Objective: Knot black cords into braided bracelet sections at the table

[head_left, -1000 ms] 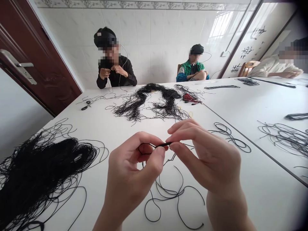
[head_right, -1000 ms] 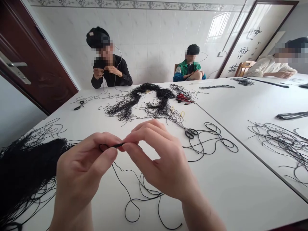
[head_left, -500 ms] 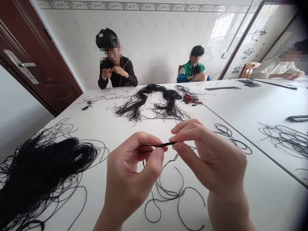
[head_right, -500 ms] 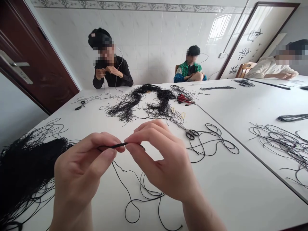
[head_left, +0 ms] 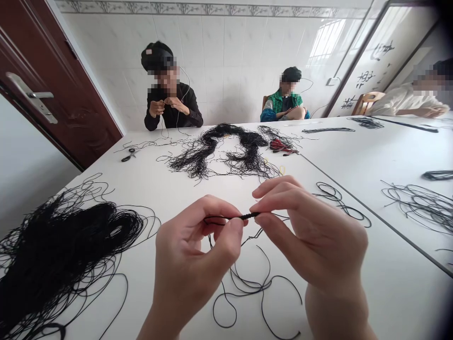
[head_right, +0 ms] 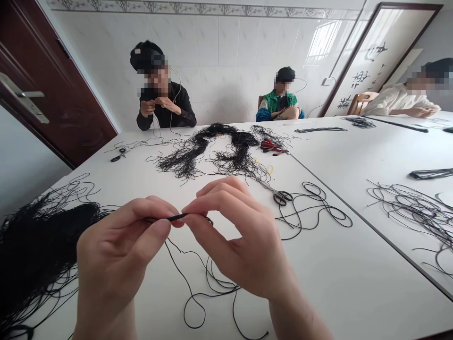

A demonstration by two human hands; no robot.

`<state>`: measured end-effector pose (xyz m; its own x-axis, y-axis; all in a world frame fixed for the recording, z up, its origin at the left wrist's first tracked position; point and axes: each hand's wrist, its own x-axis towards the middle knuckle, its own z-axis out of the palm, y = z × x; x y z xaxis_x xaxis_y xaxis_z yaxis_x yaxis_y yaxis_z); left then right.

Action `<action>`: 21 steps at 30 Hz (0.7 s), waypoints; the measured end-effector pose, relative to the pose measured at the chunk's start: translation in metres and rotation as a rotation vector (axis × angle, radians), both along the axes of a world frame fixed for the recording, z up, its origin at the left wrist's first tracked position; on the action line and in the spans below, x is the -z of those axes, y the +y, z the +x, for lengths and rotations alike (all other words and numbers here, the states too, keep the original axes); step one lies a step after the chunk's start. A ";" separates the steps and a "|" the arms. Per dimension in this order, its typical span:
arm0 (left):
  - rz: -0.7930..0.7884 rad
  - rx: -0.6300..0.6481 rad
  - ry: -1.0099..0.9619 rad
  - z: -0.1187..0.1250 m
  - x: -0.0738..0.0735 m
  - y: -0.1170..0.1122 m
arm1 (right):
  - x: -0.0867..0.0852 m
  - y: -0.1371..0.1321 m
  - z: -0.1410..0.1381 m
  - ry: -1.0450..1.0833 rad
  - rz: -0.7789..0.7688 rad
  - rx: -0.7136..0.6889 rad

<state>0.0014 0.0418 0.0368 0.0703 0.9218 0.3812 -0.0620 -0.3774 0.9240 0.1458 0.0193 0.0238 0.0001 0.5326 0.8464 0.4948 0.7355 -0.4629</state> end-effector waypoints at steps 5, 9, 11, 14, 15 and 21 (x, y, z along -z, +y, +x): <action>0.016 0.021 0.004 0.000 0.000 0.001 | 0.000 -0.001 0.000 -0.002 -0.003 0.009; 0.034 0.026 0.000 0.000 0.001 0.002 | 0.001 0.001 0.000 -0.007 -0.002 0.009; 0.032 0.020 0.001 0.000 0.001 0.002 | 0.000 0.001 0.000 -0.012 -0.008 0.012; 0.026 0.004 -0.001 0.001 0.001 0.001 | 0.000 0.000 0.000 -0.016 -0.007 0.014; 0.025 -0.001 0.001 0.002 0.001 0.000 | 0.000 0.000 0.000 -0.015 -0.004 0.014; 0.025 -0.008 0.064 0.001 0.001 -0.001 | 0.000 0.000 -0.001 -0.025 -0.002 0.032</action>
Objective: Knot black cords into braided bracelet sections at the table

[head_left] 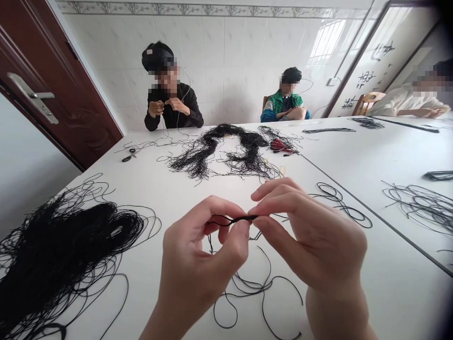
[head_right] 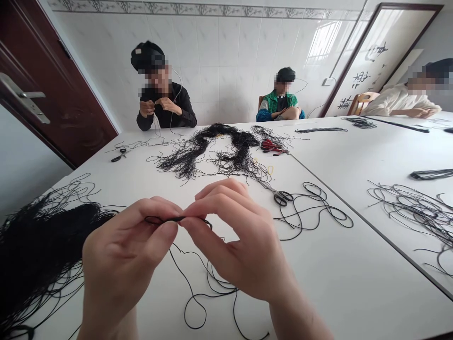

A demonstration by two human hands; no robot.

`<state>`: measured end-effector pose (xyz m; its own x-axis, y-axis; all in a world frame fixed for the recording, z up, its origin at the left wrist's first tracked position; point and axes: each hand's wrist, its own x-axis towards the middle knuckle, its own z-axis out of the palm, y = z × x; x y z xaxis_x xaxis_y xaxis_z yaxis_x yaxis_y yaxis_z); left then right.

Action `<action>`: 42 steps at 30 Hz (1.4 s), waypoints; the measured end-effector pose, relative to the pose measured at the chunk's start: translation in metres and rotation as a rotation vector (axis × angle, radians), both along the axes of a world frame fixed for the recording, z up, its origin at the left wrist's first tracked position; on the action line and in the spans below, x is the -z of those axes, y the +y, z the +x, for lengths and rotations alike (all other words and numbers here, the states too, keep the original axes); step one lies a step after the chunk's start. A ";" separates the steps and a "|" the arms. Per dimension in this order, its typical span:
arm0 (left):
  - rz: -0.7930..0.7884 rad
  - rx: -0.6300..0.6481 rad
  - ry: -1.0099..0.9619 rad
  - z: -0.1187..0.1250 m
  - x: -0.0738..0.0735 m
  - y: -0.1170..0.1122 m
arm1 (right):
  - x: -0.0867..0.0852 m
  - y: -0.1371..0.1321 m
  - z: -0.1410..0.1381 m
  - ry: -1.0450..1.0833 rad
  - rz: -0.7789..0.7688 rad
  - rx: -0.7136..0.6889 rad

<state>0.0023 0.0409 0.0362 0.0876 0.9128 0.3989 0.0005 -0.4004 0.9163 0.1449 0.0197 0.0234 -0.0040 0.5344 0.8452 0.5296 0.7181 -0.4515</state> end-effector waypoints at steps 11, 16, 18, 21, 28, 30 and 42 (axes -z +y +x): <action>0.024 0.067 -0.026 -0.002 0.000 0.003 | 0.001 0.000 -0.002 -0.001 -0.013 -0.038; 0.026 0.064 -0.052 -0.002 0.001 0.003 | 0.000 0.001 -0.002 0.005 -0.027 -0.046; 0.025 0.063 -0.048 -0.002 0.001 0.002 | 0.001 0.001 -0.002 0.005 -0.029 -0.040; 0.025 0.053 -0.032 -0.002 0.000 0.002 | 0.001 0.000 -0.001 0.003 -0.032 -0.033; 0.046 0.059 0.006 -0.004 0.001 0.004 | 0.000 -0.001 0.000 -0.029 -0.041 -0.011; 0.057 0.060 0.009 -0.004 0.001 0.004 | 0.000 -0.001 -0.001 -0.030 -0.043 -0.011; 0.037 0.071 -0.023 -0.002 0.000 0.003 | 0.001 0.000 -0.002 -0.003 -0.041 -0.043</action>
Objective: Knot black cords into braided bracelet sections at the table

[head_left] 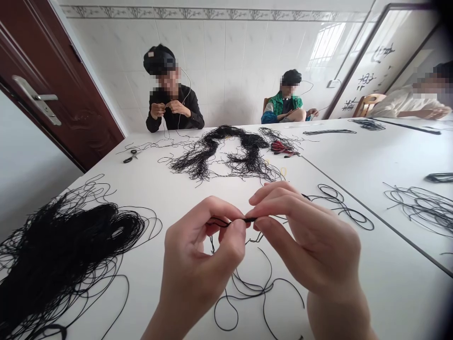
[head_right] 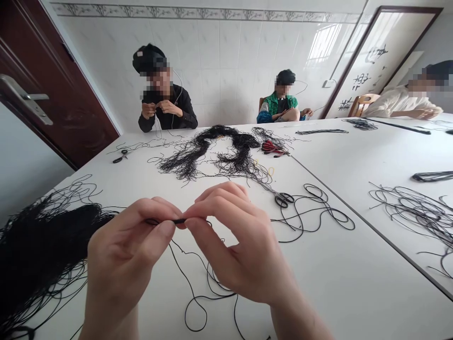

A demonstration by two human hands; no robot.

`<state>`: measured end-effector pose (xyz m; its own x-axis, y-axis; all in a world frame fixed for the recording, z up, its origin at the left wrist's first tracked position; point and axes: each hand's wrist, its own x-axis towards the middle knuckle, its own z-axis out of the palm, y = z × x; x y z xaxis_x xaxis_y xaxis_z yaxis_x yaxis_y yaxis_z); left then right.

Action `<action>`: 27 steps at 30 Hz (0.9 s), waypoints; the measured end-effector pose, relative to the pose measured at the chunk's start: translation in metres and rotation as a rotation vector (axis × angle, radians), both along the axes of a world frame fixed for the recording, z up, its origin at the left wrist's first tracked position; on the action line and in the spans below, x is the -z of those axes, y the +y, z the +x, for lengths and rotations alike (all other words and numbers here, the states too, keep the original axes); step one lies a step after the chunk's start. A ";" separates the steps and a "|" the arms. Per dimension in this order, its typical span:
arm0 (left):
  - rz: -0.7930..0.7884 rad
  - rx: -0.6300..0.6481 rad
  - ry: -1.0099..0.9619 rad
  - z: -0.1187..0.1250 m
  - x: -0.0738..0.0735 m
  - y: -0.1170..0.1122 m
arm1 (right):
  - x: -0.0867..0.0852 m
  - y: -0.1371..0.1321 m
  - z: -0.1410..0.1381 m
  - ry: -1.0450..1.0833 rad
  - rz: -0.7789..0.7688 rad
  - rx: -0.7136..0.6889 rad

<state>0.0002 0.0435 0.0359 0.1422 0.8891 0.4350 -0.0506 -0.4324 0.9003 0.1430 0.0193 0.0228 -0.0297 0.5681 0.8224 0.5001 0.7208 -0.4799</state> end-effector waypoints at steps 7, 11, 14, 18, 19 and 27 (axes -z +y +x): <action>0.063 0.070 0.065 -0.004 0.003 0.004 | -0.001 0.002 0.003 -0.048 0.015 0.007; 0.112 0.129 0.162 -0.011 0.003 0.009 | 0.000 0.004 0.008 -0.128 0.086 0.140; 0.093 0.186 0.255 -0.016 0.003 0.013 | 0.000 0.005 0.013 -0.115 0.079 0.202; 0.062 0.230 0.355 -0.017 0.002 0.015 | -0.002 0.006 0.018 -0.154 0.035 0.184; 0.054 0.255 0.380 -0.017 0.001 0.015 | -0.003 0.006 0.019 -0.179 0.037 0.178; -0.035 0.406 0.302 -0.024 -0.009 0.030 | -0.011 0.015 0.022 -0.170 -0.046 0.106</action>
<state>-0.0240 0.0735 0.0445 0.5943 0.7494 0.2919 0.0567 -0.4011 0.9143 0.1653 0.0338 0.0341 -0.1037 0.6122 0.7838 0.6489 0.6389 -0.4132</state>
